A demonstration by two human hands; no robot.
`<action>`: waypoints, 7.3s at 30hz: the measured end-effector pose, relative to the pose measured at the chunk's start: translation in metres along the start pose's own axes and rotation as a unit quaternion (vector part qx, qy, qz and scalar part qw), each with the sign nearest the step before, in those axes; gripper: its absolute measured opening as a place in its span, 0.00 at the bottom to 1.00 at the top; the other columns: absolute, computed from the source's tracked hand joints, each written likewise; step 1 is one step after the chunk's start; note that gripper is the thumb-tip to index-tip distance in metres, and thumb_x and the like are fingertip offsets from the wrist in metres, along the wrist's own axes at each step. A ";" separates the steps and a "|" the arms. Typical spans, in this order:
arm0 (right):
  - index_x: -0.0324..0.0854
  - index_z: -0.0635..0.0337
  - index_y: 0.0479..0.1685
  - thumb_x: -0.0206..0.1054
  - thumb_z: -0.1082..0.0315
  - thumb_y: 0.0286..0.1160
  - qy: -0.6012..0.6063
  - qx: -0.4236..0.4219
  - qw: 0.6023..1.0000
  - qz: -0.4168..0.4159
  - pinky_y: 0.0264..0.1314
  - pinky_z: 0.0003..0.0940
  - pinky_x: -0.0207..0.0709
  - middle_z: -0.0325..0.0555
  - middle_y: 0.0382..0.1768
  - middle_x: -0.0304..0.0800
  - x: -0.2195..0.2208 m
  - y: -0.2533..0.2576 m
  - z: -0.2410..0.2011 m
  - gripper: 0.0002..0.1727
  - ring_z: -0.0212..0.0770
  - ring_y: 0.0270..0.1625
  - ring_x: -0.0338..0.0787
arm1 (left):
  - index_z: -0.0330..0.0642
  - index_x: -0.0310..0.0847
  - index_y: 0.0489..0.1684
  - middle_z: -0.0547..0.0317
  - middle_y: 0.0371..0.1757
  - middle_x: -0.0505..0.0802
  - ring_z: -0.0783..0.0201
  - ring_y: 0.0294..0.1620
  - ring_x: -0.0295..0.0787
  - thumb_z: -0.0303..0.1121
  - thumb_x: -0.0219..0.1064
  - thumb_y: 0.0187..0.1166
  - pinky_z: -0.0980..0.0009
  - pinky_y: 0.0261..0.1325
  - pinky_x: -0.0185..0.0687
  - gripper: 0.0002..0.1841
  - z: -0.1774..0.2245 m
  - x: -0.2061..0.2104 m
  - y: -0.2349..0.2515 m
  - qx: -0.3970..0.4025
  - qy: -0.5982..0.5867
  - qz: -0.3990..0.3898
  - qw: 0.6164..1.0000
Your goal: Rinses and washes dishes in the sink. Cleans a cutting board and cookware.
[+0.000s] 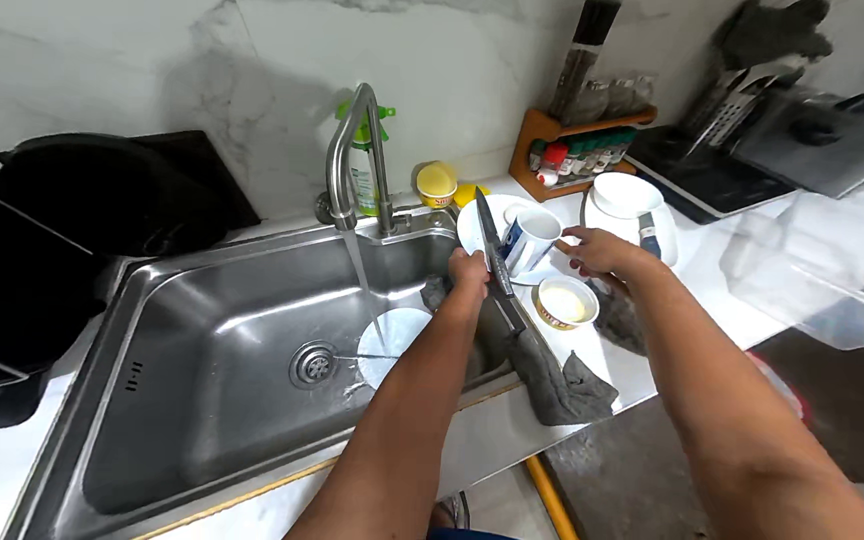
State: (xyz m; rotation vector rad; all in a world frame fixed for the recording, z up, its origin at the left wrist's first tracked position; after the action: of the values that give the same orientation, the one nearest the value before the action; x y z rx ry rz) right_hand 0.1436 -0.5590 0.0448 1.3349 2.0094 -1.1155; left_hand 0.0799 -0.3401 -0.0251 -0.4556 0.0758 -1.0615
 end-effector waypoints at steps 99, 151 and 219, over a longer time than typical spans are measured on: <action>0.74 0.52 0.76 0.45 0.43 0.91 0.486 -0.015 0.872 -0.056 0.56 0.60 0.77 0.54 0.63 0.83 0.225 -0.058 -0.173 0.29 0.54 0.60 0.83 | 0.32 0.78 0.70 0.35 0.57 0.90 0.47 0.50 0.91 0.23 0.73 0.73 0.50 0.56 0.87 0.24 0.071 -0.196 -0.067 0.103 0.398 -0.081 0.908; 0.84 0.72 0.50 0.71 0.82 0.68 -0.029 -0.393 0.919 -0.027 0.69 0.58 0.78 0.66 0.59 0.86 0.283 -0.185 -0.257 0.12 0.61 0.64 0.86 | 0.32 0.72 0.74 0.34 0.60 0.88 0.45 0.55 0.88 0.42 0.80 0.73 0.44 0.61 0.83 0.35 0.009 -0.346 -0.075 0.100 0.550 -0.243 0.793; 0.72 0.65 0.60 0.58 0.84 0.76 0.444 -0.099 0.889 -0.049 0.38 0.34 0.90 0.46 0.38 0.86 0.185 -0.128 -0.082 0.15 0.37 0.34 0.91 | 0.37 0.73 0.71 0.47 0.48 0.87 0.61 0.36 0.83 0.34 0.62 0.85 0.67 0.40 0.83 0.19 0.108 -0.252 -0.076 -0.020 0.288 -0.017 0.957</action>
State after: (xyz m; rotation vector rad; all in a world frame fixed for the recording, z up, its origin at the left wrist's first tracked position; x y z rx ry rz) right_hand -0.0453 -0.4196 -0.0017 1.8451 2.7355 -0.2818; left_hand -0.0778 -0.1200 0.0633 -0.1706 0.6089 -1.2022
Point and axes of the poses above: each hand's wrist, its own y-axis towards the middle knuckle, its own x-axis out of the palm, z = x × y, the point moved 5 cm from there along y, towards the middle knuckle
